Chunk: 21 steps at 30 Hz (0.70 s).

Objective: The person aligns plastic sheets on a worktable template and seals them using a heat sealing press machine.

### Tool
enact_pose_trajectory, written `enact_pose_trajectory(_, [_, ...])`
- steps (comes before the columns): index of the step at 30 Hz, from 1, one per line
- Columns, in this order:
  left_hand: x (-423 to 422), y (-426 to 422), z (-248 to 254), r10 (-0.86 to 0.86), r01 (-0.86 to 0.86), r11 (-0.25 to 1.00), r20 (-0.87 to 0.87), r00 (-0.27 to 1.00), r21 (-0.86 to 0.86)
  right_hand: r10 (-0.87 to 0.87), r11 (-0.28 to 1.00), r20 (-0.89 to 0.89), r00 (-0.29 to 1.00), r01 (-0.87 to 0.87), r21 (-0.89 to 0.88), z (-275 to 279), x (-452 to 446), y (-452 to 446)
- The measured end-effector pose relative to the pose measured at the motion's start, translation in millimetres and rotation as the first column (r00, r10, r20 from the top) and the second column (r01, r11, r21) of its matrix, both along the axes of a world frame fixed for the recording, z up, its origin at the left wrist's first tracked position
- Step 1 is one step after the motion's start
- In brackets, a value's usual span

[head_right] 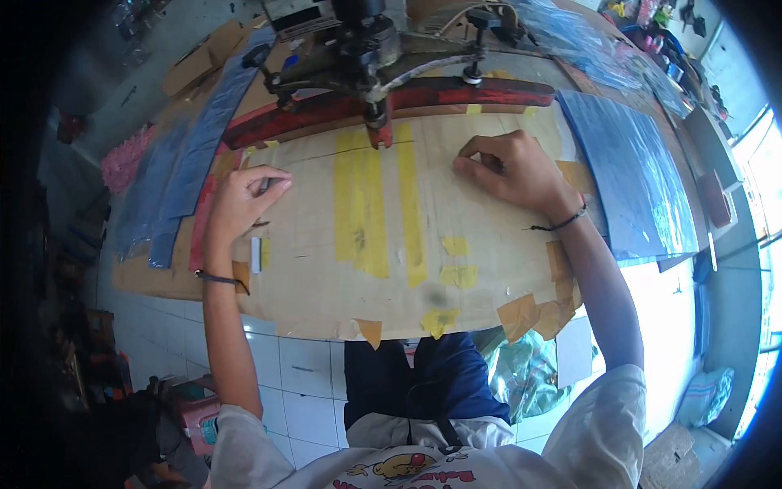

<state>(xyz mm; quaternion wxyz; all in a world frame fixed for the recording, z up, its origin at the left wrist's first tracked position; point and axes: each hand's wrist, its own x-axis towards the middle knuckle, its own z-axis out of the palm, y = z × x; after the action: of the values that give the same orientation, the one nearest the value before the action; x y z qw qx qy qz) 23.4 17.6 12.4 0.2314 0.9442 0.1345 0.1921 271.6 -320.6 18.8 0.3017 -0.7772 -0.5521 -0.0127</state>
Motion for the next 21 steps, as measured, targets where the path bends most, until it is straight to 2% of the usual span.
enact_pose_trajectory(3, [-1.0,3.1,-5.7,0.034,-0.035,0.999,0.09,0.995,0.007,0.027,0.996,0.018,0.999,-0.028,0.081,-7.5,5.1,-0.3])
enact_pose_trajectory(5, [-1.7,0.2,-0.2,0.117,-0.118,0.993,0.079,0.99,0.012,-0.051,0.999,-0.014,0.999,0.051,0.0,5.1,-4.0,-1.2])
enact_pose_trajectory(8, [-0.7,2.3,-3.0,0.138,-0.144,0.989,0.114,0.984,0.041,-0.078,0.997,-0.004,0.997,0.078,-0.009,2.1,-4.1,-2.3])
enact_pose_trajectory(11, [-0.3,3.8,-2.7,0.188,-0.188,0.981,0.009,0.982,0.054,-0.052,0.999,-0.046,0.998,0.052,-0.009,-4.8,4.6,-2.6])
enact_pose_trajectory(14, [0.8,2.8,-0.2,0.198,-0.196,0.978,-0.024,0.98,0.064,-0.014,0.999,0.061,0.998,0.016,-0.044,-0.9,3.9,-1.8])
enact_pose_trajectory(21, [3.5,1.8,-2.2,0.21,-0.203,0.976,-0.087,0.974,0.082,-0.042,0.989,0.091,0.995,0.054,-0.135,-4.7,-1.4,4.8])
